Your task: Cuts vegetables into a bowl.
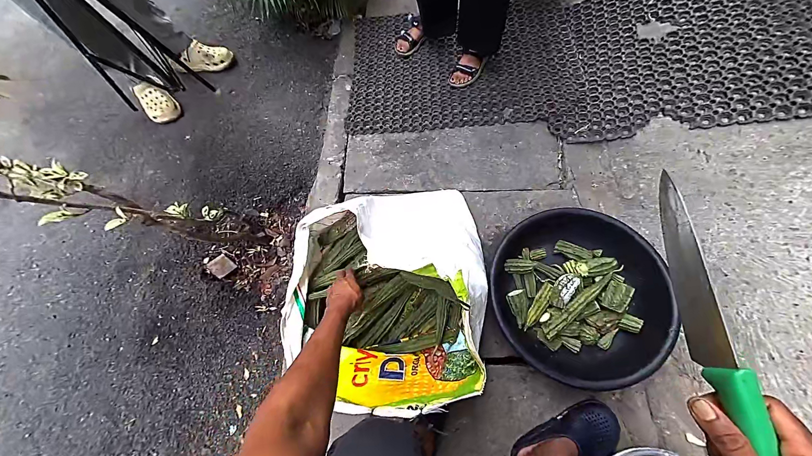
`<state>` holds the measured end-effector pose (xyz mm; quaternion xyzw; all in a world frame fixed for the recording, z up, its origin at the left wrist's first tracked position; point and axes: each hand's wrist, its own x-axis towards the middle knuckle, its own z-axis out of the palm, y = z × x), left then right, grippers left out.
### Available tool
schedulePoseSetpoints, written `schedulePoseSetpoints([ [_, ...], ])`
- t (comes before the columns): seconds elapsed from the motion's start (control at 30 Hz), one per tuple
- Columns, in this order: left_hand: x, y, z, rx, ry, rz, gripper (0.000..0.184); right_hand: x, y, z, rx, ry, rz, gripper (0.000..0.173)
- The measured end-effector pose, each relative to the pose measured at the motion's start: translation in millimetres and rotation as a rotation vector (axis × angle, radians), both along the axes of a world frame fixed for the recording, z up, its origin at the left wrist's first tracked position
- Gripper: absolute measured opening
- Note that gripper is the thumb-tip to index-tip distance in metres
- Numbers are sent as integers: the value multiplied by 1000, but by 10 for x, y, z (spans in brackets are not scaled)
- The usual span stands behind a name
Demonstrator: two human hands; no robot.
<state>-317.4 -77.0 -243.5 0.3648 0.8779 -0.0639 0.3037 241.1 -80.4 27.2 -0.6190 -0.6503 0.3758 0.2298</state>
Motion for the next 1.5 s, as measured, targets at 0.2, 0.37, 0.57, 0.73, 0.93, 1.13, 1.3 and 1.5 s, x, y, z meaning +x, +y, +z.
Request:
schedulePoseSetpoints([
  [0.2,109,-240,-96,-17,59,-68,51,-125,20,32,-3,-16,44,37],
  [0.37,279,-469,177,66,-7,-9,63,-129,-39,25,8,-50,45,38],
  [0.57,479,-732,1425,37,97,-115,48,-193,-56,136,110,-113,9,44],
  [0.73,383,-900,2741,113,295,-397,33,-195,-158,109,217,-111,10,48],
  [0.93,745,-608,4150,262,425,-901,28,-297,-284,192,229,-38,68,39],
  [1.13,1778,-194,4640,299,442,-1019,21,-238,-322,198,140,15,47,38],
  [1.3,2213,-74,4274,458,310,-855,27,35,-264,176,54,10,29,42],
  [1.5,2355,216,3365,405,36,-693,45,213,-123,234,8,22,-103,42],
])
